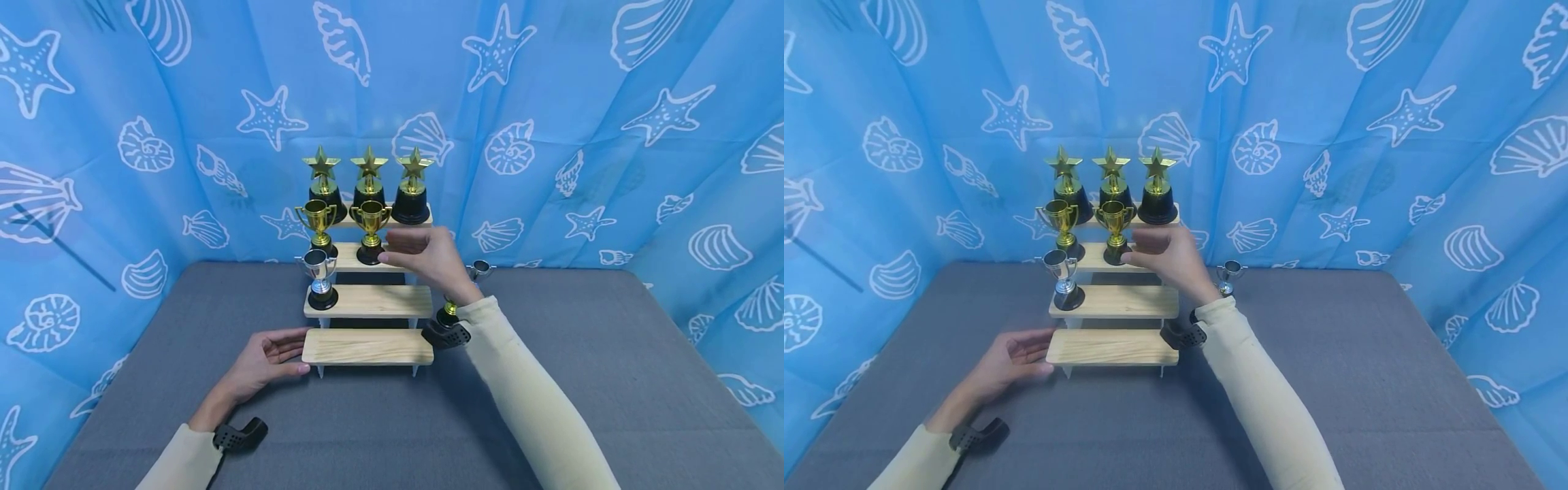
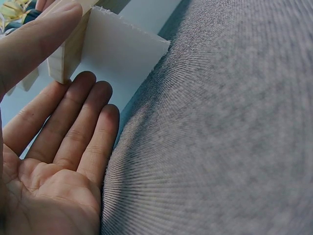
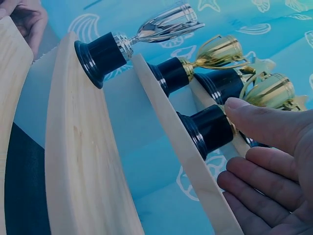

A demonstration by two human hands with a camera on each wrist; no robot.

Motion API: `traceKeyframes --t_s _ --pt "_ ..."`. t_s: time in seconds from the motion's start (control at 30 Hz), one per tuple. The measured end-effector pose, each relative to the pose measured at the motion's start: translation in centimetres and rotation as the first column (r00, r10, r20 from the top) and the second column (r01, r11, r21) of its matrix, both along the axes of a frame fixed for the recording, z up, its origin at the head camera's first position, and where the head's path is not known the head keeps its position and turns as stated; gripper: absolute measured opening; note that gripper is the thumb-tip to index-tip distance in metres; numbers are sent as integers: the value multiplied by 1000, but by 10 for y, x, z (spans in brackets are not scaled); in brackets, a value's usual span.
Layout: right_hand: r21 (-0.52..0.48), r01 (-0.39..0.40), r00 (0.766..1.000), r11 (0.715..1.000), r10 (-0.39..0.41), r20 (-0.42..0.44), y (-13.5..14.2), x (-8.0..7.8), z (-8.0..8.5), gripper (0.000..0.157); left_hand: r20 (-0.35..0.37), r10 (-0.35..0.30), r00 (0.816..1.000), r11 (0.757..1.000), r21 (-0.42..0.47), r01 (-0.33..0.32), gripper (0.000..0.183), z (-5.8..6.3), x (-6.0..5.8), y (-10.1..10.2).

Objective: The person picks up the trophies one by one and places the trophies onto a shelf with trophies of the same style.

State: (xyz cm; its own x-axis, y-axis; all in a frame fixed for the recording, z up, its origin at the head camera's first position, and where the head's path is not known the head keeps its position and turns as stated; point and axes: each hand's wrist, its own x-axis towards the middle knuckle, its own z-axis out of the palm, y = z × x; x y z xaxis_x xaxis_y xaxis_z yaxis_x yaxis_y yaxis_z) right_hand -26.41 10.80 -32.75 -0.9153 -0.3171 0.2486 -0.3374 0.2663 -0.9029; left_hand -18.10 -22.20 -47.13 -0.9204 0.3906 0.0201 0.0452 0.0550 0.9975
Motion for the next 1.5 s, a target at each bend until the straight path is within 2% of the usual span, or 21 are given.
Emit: traceKeyframes --t_s 0.2,0.73,1.07,1.23,1.5 --pt "3 14 1000 1000 -14 -10 12 8 -1 50 -2 5 1000 1000 -8 -5 73 1 1 1" --pt "50 120 989 992 -115 -93 45 29 -9 52 1 11 1000 1000 -10 -11 73 0 0 0" --pt "82 196 976 977 -186 -113 71 42 -22 55 -2 12 1000 1000 -12 -12 72 -1 -1 0" --pt "91 235 968 968 -225 -109 83 45 -29 55 2 13 1000 1000 -12 -13 71 0 -1 -1" --pt "95 281 960 955 -278 -42 95 47 -42 57 2 1 1000 1000 -4 -1 72 1 -1 0"
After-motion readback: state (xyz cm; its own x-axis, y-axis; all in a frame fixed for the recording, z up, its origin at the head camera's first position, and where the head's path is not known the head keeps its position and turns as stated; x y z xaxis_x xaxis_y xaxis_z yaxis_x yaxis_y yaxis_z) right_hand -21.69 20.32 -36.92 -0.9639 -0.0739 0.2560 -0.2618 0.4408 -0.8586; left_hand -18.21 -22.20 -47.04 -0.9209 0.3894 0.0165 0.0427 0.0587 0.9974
